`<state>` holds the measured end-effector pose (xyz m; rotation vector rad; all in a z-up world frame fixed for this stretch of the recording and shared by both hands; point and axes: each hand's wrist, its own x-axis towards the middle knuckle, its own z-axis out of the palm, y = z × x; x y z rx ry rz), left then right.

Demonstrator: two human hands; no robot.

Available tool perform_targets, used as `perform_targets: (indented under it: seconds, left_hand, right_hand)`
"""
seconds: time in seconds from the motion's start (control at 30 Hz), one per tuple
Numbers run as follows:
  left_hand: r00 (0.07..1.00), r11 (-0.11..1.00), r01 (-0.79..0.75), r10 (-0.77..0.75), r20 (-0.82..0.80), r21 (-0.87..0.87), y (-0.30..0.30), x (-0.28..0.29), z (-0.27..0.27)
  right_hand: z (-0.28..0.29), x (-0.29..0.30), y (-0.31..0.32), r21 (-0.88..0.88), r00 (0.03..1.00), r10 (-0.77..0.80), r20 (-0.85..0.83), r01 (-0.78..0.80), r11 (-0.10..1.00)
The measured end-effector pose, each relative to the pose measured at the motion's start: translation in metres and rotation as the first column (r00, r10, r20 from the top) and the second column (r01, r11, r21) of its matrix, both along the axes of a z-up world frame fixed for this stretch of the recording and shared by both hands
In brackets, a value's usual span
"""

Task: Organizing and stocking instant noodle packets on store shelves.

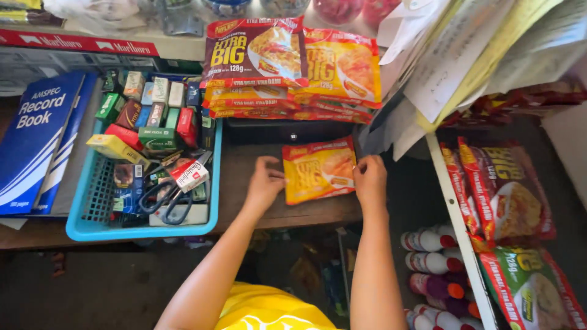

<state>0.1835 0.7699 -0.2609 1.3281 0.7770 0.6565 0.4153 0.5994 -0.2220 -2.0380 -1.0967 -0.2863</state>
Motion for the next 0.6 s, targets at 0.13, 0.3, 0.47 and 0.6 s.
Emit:
perform_targets:
  seconds: [0.13, 0.3, 0.47, 0.6]
  left_hand:
    - [0.990, 0.964, 0.025, 0.014, -0.143, 0.265, 0.005, 0.030, -0.018]
    - [0.985, 0.681, 0.087, 0.053, -0.167, 0.728, 0.015, 0.047, -0.007]
    - [0.756, 0.602, 0.396, 0.215, -0.618, 0.693, 0.002, 0.064, 0.108]
    - [0.929, 0.566, 0.270, 0.061, -0.366, 0.779, -0.025, 0.091, 0.161]
  right_hand:
    - [-0.011, 0.012, 0.012, -0.026, 0.990, -0.115, 0.082, 0.118, 0.993]
    - [-0.008, 0.013, -0.007, -0.107, 0.976, -0.216, -0.010, 0.214, 0.971]
    - [0.045, 0.002, -0.045, -0.023, 0.929, -0.265, -0.257, 0.268, 0.963]
    - [0.105, -0.020, -0.083, 0.021, 0.874, -0.229, -0.428, 0.263, 0.965]
